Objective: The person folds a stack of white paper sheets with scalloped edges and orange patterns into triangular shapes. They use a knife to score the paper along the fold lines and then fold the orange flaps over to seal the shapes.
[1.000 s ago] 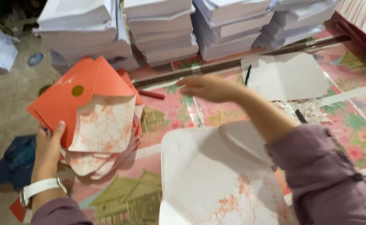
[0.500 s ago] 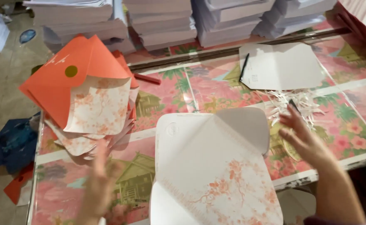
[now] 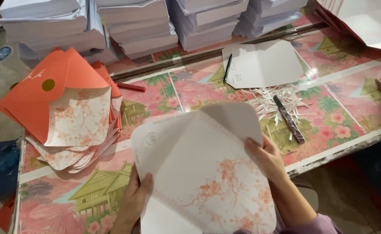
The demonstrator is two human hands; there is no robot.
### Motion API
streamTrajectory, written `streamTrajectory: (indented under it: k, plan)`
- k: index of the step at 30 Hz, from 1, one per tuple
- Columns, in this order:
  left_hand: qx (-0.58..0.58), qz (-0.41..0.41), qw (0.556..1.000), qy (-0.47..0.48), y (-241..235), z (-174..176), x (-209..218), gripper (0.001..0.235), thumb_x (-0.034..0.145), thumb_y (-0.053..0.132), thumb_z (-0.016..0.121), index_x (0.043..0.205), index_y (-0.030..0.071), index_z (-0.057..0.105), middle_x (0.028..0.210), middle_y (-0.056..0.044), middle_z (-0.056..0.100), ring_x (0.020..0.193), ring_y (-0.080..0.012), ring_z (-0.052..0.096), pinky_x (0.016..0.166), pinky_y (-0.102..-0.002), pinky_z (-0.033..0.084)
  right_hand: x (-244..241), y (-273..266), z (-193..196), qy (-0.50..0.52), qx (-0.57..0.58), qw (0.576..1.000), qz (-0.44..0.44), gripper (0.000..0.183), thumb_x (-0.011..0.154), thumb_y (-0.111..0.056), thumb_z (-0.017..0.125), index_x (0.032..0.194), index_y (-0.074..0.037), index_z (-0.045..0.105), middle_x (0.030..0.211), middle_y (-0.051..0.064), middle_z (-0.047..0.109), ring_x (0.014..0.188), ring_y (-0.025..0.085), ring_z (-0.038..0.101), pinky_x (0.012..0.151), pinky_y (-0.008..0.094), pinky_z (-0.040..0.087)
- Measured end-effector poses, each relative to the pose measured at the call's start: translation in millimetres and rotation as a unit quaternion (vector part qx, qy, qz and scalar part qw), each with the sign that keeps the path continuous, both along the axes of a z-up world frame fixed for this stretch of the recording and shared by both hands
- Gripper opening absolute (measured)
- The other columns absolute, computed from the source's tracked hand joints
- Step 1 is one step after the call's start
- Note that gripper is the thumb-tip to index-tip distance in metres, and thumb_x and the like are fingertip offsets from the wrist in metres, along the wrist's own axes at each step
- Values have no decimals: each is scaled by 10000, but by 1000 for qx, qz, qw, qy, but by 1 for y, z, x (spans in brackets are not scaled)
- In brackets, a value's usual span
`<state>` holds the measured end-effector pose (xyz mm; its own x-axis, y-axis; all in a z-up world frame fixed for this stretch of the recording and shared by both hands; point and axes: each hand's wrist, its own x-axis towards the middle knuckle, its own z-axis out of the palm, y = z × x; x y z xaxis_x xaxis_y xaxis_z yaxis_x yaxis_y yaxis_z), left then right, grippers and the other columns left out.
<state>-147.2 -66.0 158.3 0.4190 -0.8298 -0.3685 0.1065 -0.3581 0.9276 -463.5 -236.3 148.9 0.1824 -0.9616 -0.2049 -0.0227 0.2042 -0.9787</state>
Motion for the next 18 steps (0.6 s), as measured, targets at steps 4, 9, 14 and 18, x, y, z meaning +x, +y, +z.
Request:
streamTrajectory:
  k: [4, 9, 14, 18]
  plan:
    - [-104, 74, 991, -38, 15, 10, -4, 498, 802, 264, 594, 1232, 32, 497, 1079, -130, 648, 997, -194, 586, 812, -329, 482, -7, 18, 39, -115, -94, 982, -115, 379, 749, -123, 679, 1104, -11, 610, 966, 88, 655, 836, 225, 632, 746, 341, 541]
    - [-90, 95, 974, -184, -104, 9, 3, 512, 844, 142, 573, 1334, 92, 433, 1358, -194, 465, 1245, -317, 443, 1020, -405, 395, -18, 1, 9, -162, -218, 960, -61, 328, 777, -171, 707, 1066, -53, 607, 877, 27, 603, 780, 157, 579, 741, 320, 504]
    - [-71, 110, 976, -175, -45, -167, 77, 456, 870, 165, 554, 1312, 119, 452, 1330, -184, 440, 1223, -330, 424, 1031, -420, 387, -8, 8, 15, -120, -173, 972, -103, 347, 723, -66, 716, 1047, -6, 605, 884, 122, 595, 729, 226, 604, 722, 431, 547]
    - [-73, 128, 981, -127, -63, -216, 111, 373, 892, 237, 536, 1249, 134, 498, 1198, -149, 468, 1111, -307, 446, 975, -414, 405, -21, -8, 6, -118, -152, 973, -127, 290, 774, -60, 693, 1042, 19, 612, 1006, 145, 629, 906, 243, 622, 812, 453, 532]
